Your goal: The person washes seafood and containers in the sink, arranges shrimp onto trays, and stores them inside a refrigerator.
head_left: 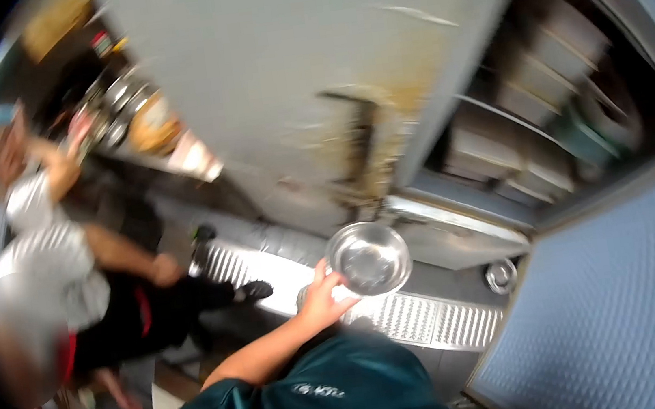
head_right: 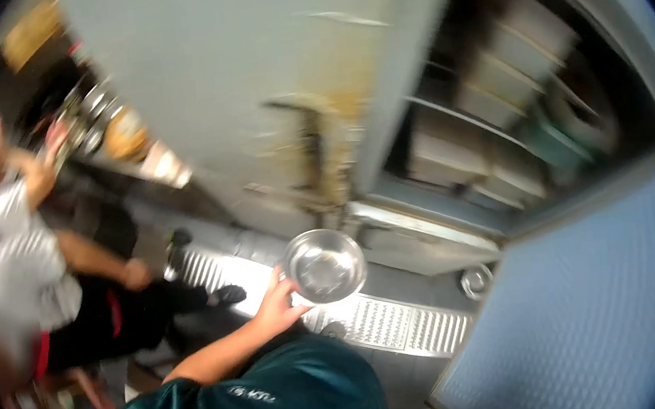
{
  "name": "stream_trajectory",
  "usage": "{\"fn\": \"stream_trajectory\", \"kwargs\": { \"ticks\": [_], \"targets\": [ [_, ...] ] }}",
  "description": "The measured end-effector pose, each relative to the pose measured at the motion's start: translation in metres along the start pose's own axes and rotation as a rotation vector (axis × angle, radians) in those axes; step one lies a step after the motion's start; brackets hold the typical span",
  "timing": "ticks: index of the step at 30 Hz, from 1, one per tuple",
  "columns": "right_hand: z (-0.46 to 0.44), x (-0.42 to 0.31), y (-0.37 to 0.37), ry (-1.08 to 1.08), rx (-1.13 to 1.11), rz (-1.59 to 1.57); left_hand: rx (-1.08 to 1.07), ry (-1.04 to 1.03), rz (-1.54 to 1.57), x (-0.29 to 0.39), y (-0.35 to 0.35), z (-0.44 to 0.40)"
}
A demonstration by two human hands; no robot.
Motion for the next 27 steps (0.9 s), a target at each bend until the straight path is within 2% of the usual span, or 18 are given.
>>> {"fn": "stream_trajectory", "kwargs": {
  "ticks": [3, 4, 5, 8, 9, 12, 14, 16, 17, 21, 25, 27],
  "targets": [
    [-0.007, 0.021, -0.085, -0.165, -0.147, 0.011, 0.111, 0.195, 0.101, -0.025, 0.026, 0.006],
    [-0.008, 0.027, -0.111, -0.193, -0.204, 0.017, 0.16, 0.223, 0.089, -0.044, 0.04, 0.006],
    [-0.004, 0.03, -0.14, -0.223, -0.252, 0.023, 0.259, 0.117, 0.077, -0.056, 0.061, 0.004],
    [0.008, 0.041, -0.215, -0.29, -0.404, 0.009, 0.332, 0.318, 0.105, -0.118, 0.1, 0.001],
    [0.007, 0.046, -0.239, -0.318, -0.467, -0.008, 0.367, 0.304, 0.089, -0.12, 0.11, -0.006],
    [0.003, 0.059, -0.319, -0.382, -0.66, -0.071, 0.586, 0.337, 0.013, -0.155, 0.13, -0.027],
    [0.007, 0.07, -0.365, -0.417, -0.757, -0.087, 0.648, 0.483, 0.126, -0.181, 0.145, -0.043],
    [0.013, 0.081, -0.423, -0.401, -0.814, 0.024, 0.7, 0.616, 0.231, -0.22, 0.165, -0.056],
    [0.012, 0.089, -0.444, -0.392, -0.84, 0.079, 0.772, 0.583, 0.187, -0.235, 0.173, -0.059],
    [-0.012, 0.152, -0.463, -0.392, -0.858, 0.248, 0.866, 0.609, 0.074, -0.29, 0.199, -0.066],
    [-0.015, 0.223, -0.469, -0.481, -0.769, 0.34, 0.896, 0.61, 0.127, -0.332, 0.226, -0.067],
    [-0.012, 0.249, -0.483, -0.526, -0.795, 0.39, 0.936, 0.555, 0.183, -0.345, 0.253, -0.08]
  ]
}}
Point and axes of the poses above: each hand's wrist, its own z-axis away from the middle knuckle, its own y-axis out of the back of the hand, x = y × z, the point moved 9 cm from there along -z, towards the middle knuckle, and after that the axes turned 15 degrees about y, right-handed, at the moved point
